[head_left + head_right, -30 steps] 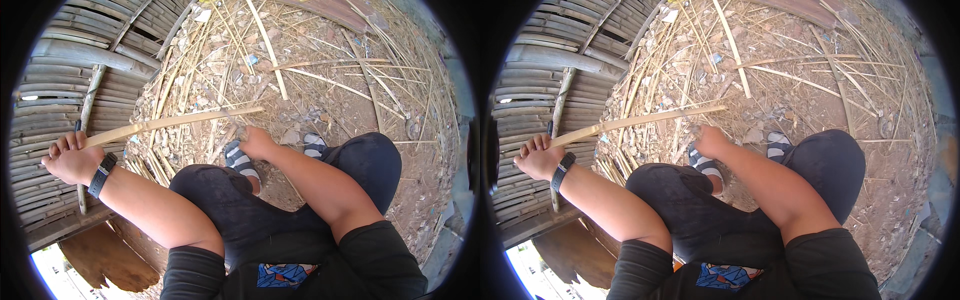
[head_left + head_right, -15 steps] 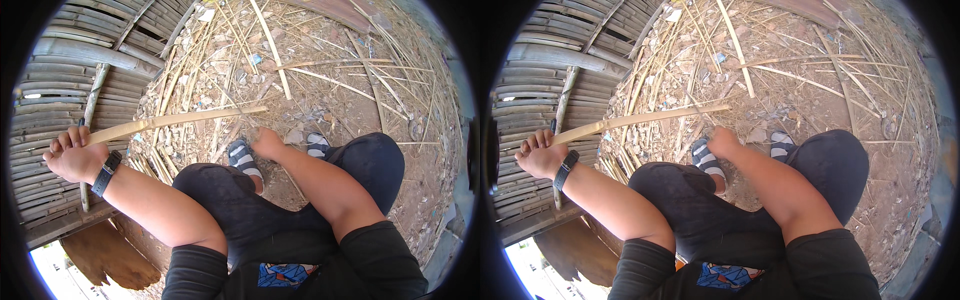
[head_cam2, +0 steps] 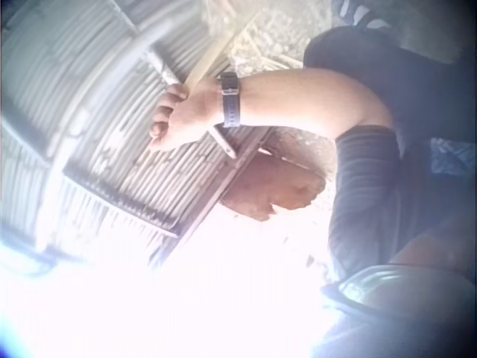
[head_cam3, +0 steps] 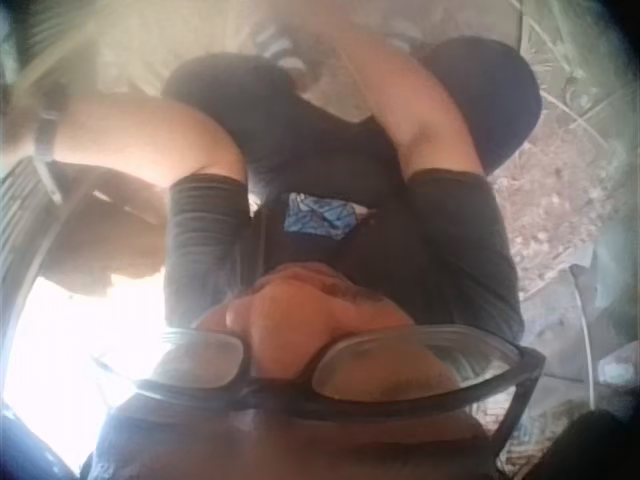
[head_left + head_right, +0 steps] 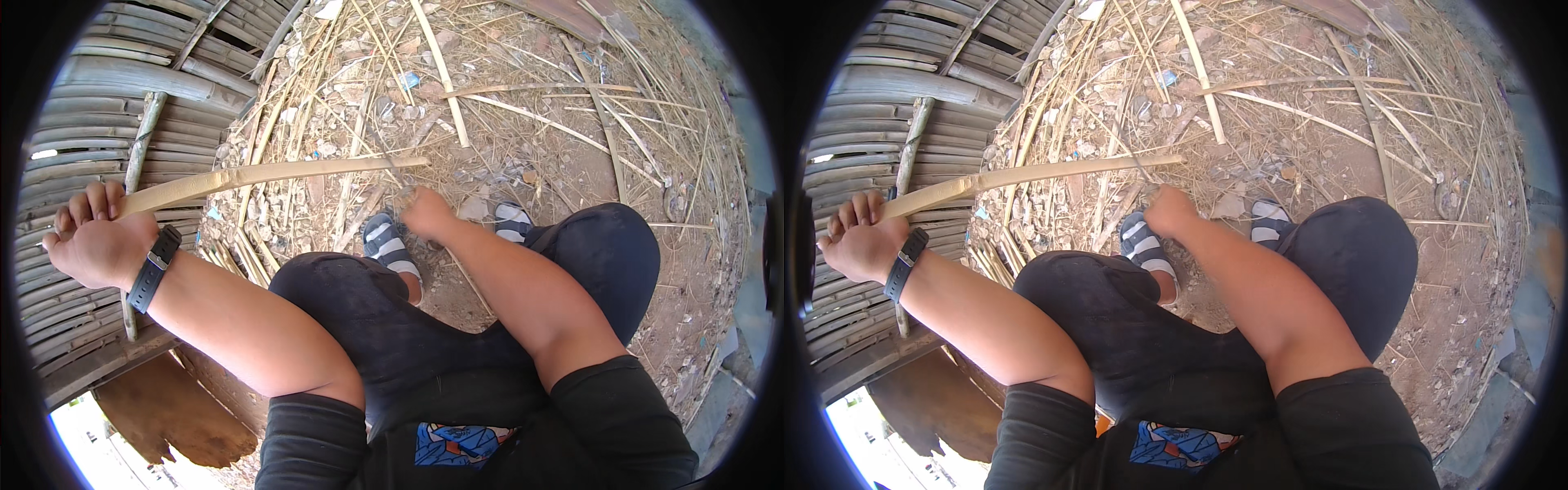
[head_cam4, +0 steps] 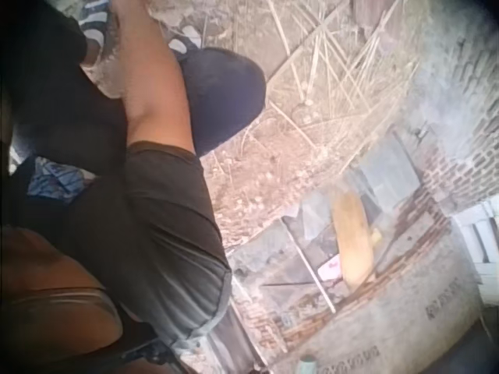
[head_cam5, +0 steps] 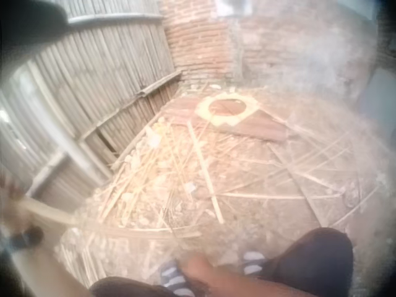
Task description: The person holds a long bamboo strip in the left hand and uses a knife in the right hand to shave thin layers off the strip. The person repeatedly scrapes along the length of the bamboo, removing shavings and refining the strip's surface.
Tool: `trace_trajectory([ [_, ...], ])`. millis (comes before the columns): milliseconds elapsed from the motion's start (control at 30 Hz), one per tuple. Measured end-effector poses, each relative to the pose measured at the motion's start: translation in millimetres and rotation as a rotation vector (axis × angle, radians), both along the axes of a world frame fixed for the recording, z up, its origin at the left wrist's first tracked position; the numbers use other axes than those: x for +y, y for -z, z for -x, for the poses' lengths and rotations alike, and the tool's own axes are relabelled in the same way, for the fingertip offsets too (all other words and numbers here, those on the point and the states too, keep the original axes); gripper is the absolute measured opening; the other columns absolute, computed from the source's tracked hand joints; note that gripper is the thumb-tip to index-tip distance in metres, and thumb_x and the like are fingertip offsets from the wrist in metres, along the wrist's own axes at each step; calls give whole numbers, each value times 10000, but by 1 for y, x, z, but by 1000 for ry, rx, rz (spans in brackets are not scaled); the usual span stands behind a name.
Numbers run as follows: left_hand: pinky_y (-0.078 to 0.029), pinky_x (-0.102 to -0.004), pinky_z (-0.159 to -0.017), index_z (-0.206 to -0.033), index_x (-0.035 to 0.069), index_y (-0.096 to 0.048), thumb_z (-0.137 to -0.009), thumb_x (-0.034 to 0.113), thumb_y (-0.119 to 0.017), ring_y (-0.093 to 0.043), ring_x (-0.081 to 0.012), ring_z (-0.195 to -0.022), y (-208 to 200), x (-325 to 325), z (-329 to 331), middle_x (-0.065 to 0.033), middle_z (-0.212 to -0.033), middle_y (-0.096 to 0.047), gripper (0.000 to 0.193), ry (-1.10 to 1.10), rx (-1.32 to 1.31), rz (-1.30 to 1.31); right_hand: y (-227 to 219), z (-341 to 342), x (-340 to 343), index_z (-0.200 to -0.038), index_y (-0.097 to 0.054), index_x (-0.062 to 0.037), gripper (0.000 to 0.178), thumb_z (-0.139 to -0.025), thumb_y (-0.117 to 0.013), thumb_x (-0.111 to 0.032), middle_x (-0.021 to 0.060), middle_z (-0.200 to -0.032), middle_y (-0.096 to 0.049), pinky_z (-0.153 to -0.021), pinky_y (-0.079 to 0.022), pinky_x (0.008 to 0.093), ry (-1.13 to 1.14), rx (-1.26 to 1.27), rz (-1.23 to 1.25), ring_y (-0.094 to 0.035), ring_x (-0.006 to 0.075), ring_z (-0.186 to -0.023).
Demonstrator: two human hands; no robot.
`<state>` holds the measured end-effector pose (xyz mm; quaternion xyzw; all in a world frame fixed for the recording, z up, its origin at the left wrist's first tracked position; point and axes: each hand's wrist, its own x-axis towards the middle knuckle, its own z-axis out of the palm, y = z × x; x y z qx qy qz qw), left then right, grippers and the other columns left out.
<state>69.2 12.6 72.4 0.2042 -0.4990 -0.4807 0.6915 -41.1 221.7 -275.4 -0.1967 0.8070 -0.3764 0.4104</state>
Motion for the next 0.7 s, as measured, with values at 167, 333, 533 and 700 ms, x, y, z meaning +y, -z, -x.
trace_trajectory([
  [167, -193, -269, -436, -695, 156, -371, -977, 341, -336, -237, -127, -462, 2, -17, -16, 21, -560, -284, 339, 232, 33, 21, -97, -29, -31, -1036, -563, 16, 328, -784, -664, -168, 220, -917, -670, -739, -524, 431, -159, 62, 408, -671, 359, -828],
  [333, -186, -267, -434, -690, 156, -366, -963, 313, -340, -223, -126, -458, -2, -2, 0, 16, -558, -282, 316, 62, -10, 7, 56, -37, -3, -1060, -594, 3, 326, -779, -638, -156, 243, -968, -690, -823, -542, 419, 31, 226, 286, -683, 365, -927],
  [533, -174, -273, -427, -696, 149, -347, -961, 304, -336, -202, -126, -470, 3, -11, -6, 12, -569, -271, 308, -45, -5, 0, -1, -10, -8, -1126, -612, 23, 400, -781, -679, -169, 262, -1049, -670, -896, -520, 428, 142, -44, -143, -662, 388, -993],
  [700, -182, -272, -431, -696, 146, -354, -971, 310, -330, -211, -130, -466, 4, -14, -6, 9, -567, -278, 321, 40, -9, 18, -73, -41, -39, -1079, -559, -12, 315, -794, -646, -114, 200, -853, -668, -661, -522, 443, -99, 58, 438, -675, 337, -738],
])
